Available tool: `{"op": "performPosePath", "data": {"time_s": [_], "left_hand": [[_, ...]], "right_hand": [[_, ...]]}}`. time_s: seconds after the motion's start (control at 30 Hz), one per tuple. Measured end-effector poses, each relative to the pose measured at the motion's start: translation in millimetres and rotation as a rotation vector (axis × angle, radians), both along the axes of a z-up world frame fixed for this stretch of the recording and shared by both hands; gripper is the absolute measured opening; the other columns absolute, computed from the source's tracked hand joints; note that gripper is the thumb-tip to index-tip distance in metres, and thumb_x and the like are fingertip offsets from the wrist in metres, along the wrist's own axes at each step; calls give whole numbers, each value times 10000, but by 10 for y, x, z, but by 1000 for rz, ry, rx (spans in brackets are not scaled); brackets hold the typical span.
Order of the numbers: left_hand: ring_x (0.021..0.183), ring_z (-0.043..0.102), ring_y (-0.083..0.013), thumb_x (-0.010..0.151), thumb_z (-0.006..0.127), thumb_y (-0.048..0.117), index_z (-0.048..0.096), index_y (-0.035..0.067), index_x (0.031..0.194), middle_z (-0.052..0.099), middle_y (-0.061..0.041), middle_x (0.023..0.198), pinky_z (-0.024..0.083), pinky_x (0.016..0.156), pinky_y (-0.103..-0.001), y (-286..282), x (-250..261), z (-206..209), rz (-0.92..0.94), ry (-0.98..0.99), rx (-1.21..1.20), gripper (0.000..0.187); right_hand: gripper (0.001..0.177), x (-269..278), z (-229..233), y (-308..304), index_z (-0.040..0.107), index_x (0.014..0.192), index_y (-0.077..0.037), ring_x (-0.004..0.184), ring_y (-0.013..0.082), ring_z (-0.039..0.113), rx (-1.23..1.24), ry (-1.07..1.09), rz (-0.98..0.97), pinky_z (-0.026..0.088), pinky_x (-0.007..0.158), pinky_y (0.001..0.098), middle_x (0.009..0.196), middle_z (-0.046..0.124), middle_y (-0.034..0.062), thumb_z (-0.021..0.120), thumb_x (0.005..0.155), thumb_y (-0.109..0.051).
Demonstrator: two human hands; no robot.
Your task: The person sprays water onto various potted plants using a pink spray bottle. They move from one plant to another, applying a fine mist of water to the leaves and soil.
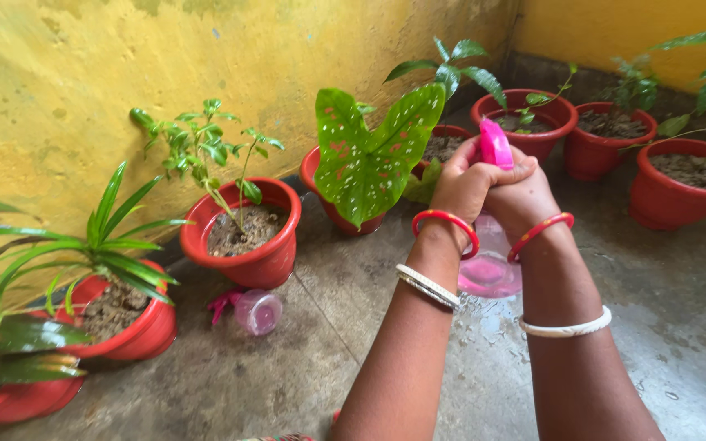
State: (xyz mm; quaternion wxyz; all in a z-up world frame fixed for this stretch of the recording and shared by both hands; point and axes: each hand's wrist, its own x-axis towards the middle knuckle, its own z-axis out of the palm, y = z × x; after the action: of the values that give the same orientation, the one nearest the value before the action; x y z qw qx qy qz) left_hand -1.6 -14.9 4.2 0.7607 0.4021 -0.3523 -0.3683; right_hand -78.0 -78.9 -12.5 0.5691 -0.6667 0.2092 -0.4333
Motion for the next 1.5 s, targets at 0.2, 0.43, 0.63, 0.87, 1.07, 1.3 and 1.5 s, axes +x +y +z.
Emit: {"op": "performPosePath", "data": {"time_s": [0.2,0.43,0.63,0.87,1.07,1.3,1.5], "left_hand": [[995,651,-166,665,853,71,684,31,1142,713,-69,1051,478,985,-318,-200,-123,-44,-33,32,4,507],[950,663,-178,707,848,103,673,53,1044,716,-75,998,507,937,-334,-258,-17,18,-107,61,55,383],[947,666,-178,726,847,114,667,56,1026,716,-73,983,513,930,-330,-373,9,12,-161,63,37,355],[991,659,-167,728,837,115,663,56,1134,705,-68,1059,506,946,-322,-426,-8,-14,-130,46,65,446],[1018,649,-183,726,847,111,661,39,1177,696,-71,1083,501,972,-329,-457,37,-74,-153,49,-9,493],[1029,641,-158,706,860,115,668,47,1196,690,-46,1083,489,991,-317,-283,41,-76,-140,54,12,531],[1051,644,-176,717,858,98,661,-2,1237,695,-71,1122,488,1026,-333,-318,-43,-83,-225,54,-73,566]], "right_hand": [[450,-119,-35,-137,663,1183,-86,929,86,665,86,20,-61,550,807,271,1030,701,4,752,752,4],[367,-109,2,-281,642,1175,-60,882,106,650,49,65,81,557,748,284,996,673,21,706,818,-1],[364,-104,43,-353,656,1165,-50,866,99,644,43,98,42,549,730,286,978,680,23,705,808,6],[402,-126,64,-400,687,1128,-57,846,93,646,32,144,-56,541,729,283,945,703,14,760,738,7],[453,-66,4,-405,677,1174,-64,886,99,642,16,143,-78,542,759,290,974,693,9,762,732,-6],[526,-49,-120,-324,645,1226,-77,970,94,648,-31,109,-63,536,840,267,1045,696,-6,783,721,-23],[473,-176,-127,-325,670,1158,-54,947,90,635,-120,55,-132,521,831,261,1003,680,0,776,703,18]]}}
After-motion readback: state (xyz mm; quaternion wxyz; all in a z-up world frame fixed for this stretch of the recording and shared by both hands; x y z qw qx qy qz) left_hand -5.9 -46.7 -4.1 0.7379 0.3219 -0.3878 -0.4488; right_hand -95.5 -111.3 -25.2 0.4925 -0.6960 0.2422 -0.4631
